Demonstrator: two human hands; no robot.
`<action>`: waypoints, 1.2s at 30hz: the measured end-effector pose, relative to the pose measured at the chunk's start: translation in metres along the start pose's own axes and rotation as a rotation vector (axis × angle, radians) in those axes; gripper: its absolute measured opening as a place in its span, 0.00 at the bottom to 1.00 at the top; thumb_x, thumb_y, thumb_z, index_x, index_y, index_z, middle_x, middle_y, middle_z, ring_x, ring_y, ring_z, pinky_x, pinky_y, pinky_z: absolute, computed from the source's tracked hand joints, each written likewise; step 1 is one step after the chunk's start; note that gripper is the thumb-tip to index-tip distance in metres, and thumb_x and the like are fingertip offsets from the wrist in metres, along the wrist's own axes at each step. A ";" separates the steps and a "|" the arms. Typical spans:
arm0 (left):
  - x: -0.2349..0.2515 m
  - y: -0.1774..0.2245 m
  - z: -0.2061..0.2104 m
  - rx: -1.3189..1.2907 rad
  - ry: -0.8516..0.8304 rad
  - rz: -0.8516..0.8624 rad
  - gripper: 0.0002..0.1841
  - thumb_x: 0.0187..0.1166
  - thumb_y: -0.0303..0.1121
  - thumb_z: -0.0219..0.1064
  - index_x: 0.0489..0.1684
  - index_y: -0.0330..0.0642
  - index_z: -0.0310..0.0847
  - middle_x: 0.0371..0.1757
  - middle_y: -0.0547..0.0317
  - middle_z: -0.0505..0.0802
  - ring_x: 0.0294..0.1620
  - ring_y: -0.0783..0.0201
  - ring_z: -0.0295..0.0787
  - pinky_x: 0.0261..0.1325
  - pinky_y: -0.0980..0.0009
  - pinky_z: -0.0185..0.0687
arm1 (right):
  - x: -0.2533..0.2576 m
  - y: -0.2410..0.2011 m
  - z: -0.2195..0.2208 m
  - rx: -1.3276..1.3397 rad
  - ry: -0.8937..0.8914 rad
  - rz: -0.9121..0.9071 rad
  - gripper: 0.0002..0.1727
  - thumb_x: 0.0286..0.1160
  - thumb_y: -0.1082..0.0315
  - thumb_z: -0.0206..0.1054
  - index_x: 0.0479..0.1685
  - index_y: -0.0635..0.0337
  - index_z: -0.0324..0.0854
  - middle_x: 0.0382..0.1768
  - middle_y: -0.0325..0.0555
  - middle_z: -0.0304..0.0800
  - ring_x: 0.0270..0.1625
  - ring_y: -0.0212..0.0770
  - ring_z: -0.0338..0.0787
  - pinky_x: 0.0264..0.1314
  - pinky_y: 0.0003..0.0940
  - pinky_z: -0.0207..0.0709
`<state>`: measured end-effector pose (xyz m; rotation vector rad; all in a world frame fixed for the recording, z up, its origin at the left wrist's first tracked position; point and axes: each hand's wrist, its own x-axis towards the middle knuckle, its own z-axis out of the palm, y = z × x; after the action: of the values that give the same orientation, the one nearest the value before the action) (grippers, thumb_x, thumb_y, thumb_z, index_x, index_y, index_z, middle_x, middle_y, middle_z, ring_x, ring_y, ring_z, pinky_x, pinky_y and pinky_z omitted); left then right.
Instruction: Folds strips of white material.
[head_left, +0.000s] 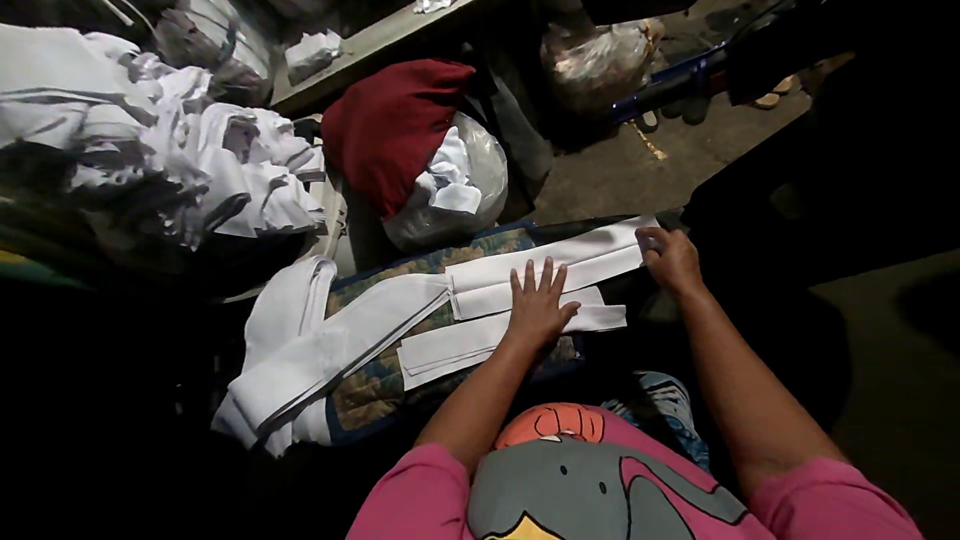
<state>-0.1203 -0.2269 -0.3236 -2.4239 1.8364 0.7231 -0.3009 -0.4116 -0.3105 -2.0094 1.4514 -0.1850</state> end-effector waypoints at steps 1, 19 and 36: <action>-0.004 -0.005 -0.003 0.013 -0.015 -0.035 0.42 0.87 0.67 0.42 0.98 0.56 0.46 0.97 0.50 0.49 0.97 0.36 0.32 0.87 0.24 0.22 | 0.000 0.002 0.000 0.001 -0.006 0.002 0.22 0.79 0.74 0.64 0.72 0.50 0.84 0.65 0.72 0.81 0.69 0.72 0.81 0.69 0.69 0.74; -0.026 -0.037 -0.015 0.043 0.019 -0.194 0.38 0.90 0.61 0.43 0.97 0.52 0.47 0.98 0.46 0.45 0.97 0.38 0.29 0.88 0.26 0.19 | 0.001 0.008 -0.010 0.168 0.010 0.013 0.26 0.77 0.76 0.66 0.77 0.55 0.78 0.66 0.69 0.85 0.65 0.70 0.86 0.66 0.72 0.76; 0.029 0.019 0.005 0.029 -0.019 0.186 0.38 0.88 0.65 0.43 0.98 0.65 0.44 0.98 0.53 0.45 0.97 0.39 0.29 0.87 0.25 0.21 | 0.006 0.006 -0.005 0.089 0.135 -0.112 0.14 0.78 0.74 0.68 0.60 0.65 0.87 0.58 0.68 0.87 0.65 0.66 0.87 0.71 0.62 0.77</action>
<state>-0.1339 -0.2573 -0.3340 -2.2419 2.0697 0.7200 -0.3052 -0.4200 -0.3116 -2.0389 1.3869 -0.4332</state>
